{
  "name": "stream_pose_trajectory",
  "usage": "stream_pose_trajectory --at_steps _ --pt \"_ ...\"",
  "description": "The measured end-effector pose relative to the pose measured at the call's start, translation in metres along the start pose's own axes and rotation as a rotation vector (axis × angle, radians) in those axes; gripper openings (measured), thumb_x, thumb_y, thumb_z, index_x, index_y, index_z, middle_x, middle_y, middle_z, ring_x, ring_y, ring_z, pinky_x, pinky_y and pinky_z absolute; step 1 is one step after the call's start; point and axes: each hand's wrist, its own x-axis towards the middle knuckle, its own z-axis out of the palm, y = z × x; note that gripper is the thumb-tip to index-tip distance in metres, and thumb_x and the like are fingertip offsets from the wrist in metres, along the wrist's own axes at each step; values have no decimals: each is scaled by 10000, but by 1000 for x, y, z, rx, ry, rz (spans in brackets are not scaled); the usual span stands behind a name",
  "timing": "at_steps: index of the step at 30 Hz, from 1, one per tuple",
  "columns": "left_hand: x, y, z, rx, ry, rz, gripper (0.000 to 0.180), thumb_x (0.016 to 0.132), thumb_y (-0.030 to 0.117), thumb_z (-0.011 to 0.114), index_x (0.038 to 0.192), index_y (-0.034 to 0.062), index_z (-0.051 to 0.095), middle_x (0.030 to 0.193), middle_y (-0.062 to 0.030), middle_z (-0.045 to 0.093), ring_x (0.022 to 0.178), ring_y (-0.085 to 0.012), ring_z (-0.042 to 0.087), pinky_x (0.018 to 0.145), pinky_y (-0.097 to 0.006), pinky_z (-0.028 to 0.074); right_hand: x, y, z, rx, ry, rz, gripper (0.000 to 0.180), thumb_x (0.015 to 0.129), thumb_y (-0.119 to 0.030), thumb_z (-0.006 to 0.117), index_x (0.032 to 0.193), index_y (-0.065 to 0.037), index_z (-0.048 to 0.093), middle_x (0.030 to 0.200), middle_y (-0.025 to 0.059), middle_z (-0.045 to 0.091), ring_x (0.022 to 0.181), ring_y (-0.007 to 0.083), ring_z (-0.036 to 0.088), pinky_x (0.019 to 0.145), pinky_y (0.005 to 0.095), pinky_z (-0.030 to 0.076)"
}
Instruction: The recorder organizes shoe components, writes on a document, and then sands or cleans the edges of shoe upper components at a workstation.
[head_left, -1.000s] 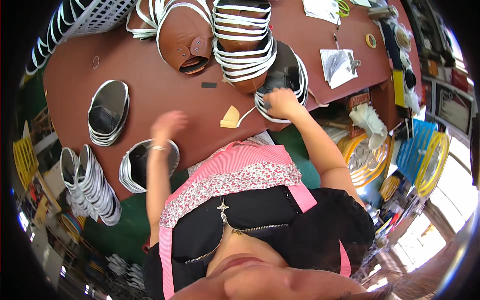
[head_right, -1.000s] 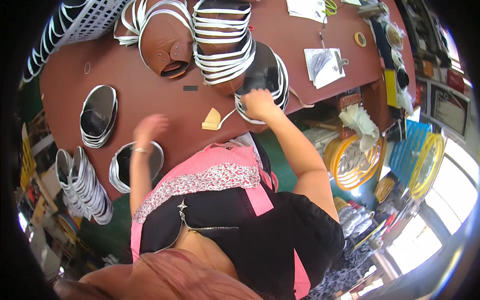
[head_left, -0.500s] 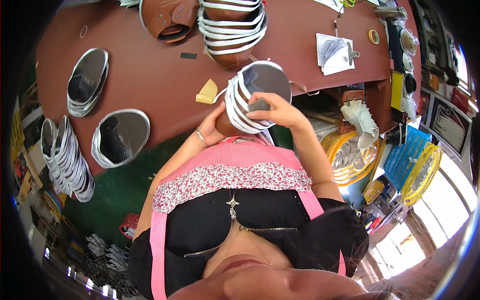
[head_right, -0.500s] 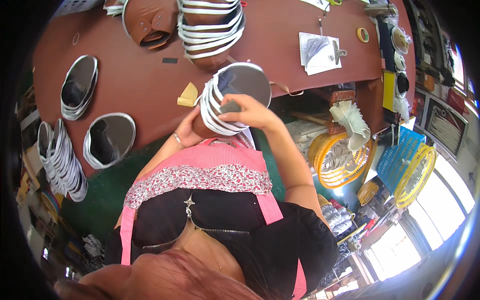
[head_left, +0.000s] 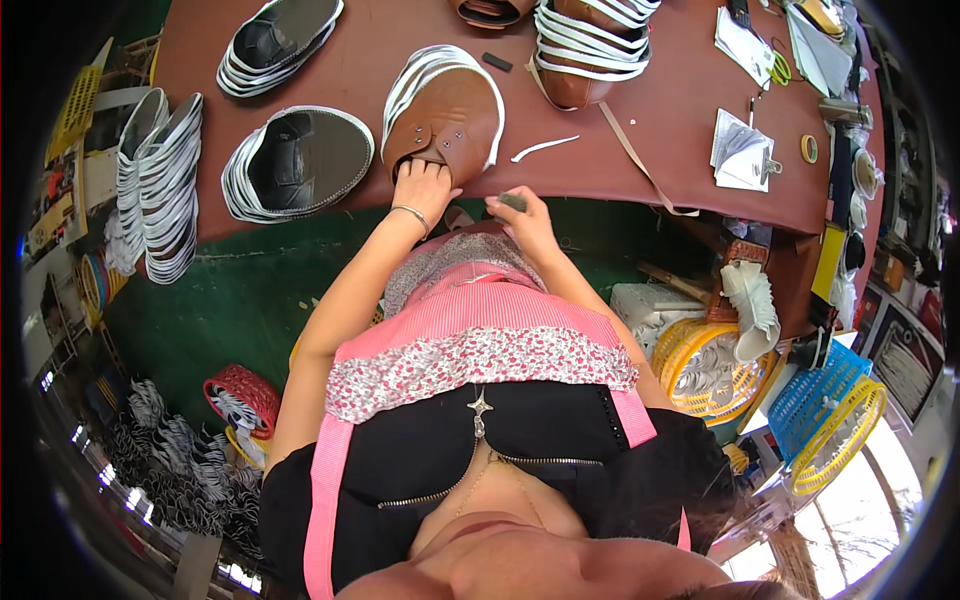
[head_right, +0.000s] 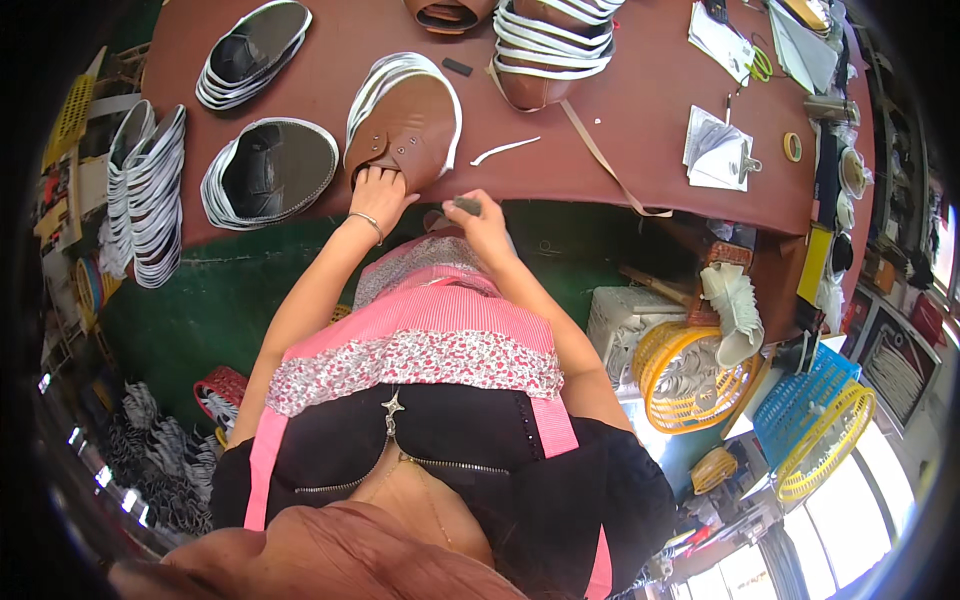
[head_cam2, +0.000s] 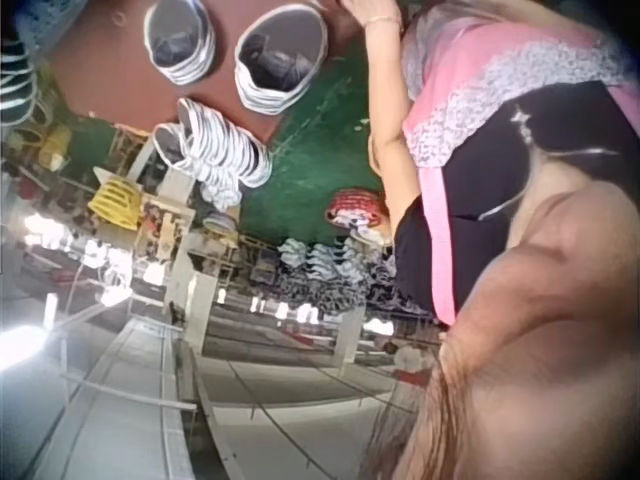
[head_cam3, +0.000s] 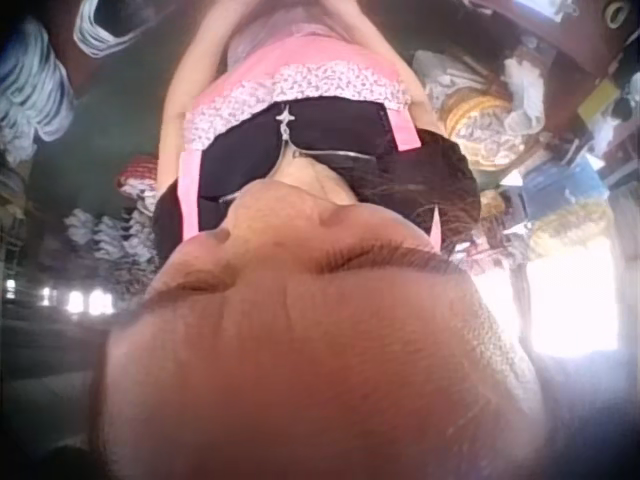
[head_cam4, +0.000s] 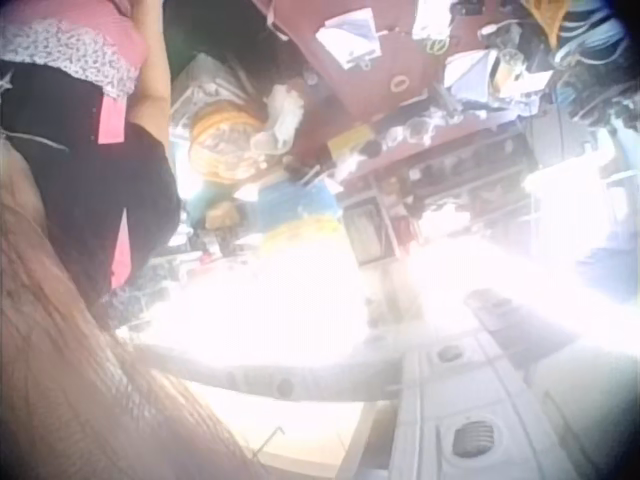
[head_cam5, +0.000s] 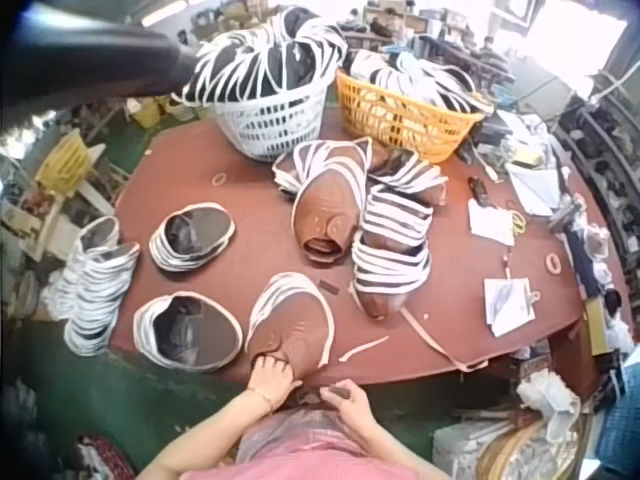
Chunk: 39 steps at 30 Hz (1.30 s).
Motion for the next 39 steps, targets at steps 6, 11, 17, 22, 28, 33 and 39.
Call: stream_pose_trajectory --at_steps 6,11,17,22,28,33,39 --pt "-14 4 -36 -351 -128 -233 415 953 388 577 1030 -13 654 971 -180 666 928 -393 586 869 -489 426 10 -8 -18 99 105 -9 267 924 -90 684 1159 24 631 1002 77 708 901 141 660 800 271 531" --pt "-71 -39 -77 -1755 244 -769 296 936 139 655 1203 12 636 1124 -58 685 1009 -167 669 912 -314 519 57 -15 -4 120 89 -78 292 917 -106 690 1163 47 652 992 69 682 899 126 640 822 264 513" --pt "-68 -5 -40 -1393 224 -759 338 841 92 784 1139 -7 657 1080 -44 699 932 -155 686 826 -307 560 76 -25 11 190 38 9 254 901 -121 718 1090 30 639 931 57 678 818 126 645 757 262 517" --pt "-47 23 -28 -738 227 -549 377 855 161 786 1160 -19 657 1104 -56 700 953 -158 675 850 -318 544 45 -59 32 121 -42 31 210 883 -129 742 1019 0 647 887 37 681 775 115 639 729 256 508" --pt "-79 -23 -54 -1834 584 -1204 481 891 103 716 1331 1 549 1273 -58 622 1126 -180 613 972 -307 472 83 -51 18 57 162 -38 177 884 -113 731 1018 -5 694 822 27 679 742 95 616 669 242 479" --pt "-90 -13 -53 -1592 395 -1113 475 874 90 738 1306 10 558 1237 -58 637 1095 -156 615 955 -299 482 106 -41 14 78 145 23 147 872 -100 733 989 -22 690 805 11 650 711 92 583 652 239 470" --pt "-76 28 -17 -996 311 -811 495 805 39 810 1238 -15 576 1171 -62 659 1034 -139 629 895 -279 510 70 -72 40 42 -51 -22 167 898 -153 735 1018 -54 674 882 -12 643 805 71 576 715 237 481"
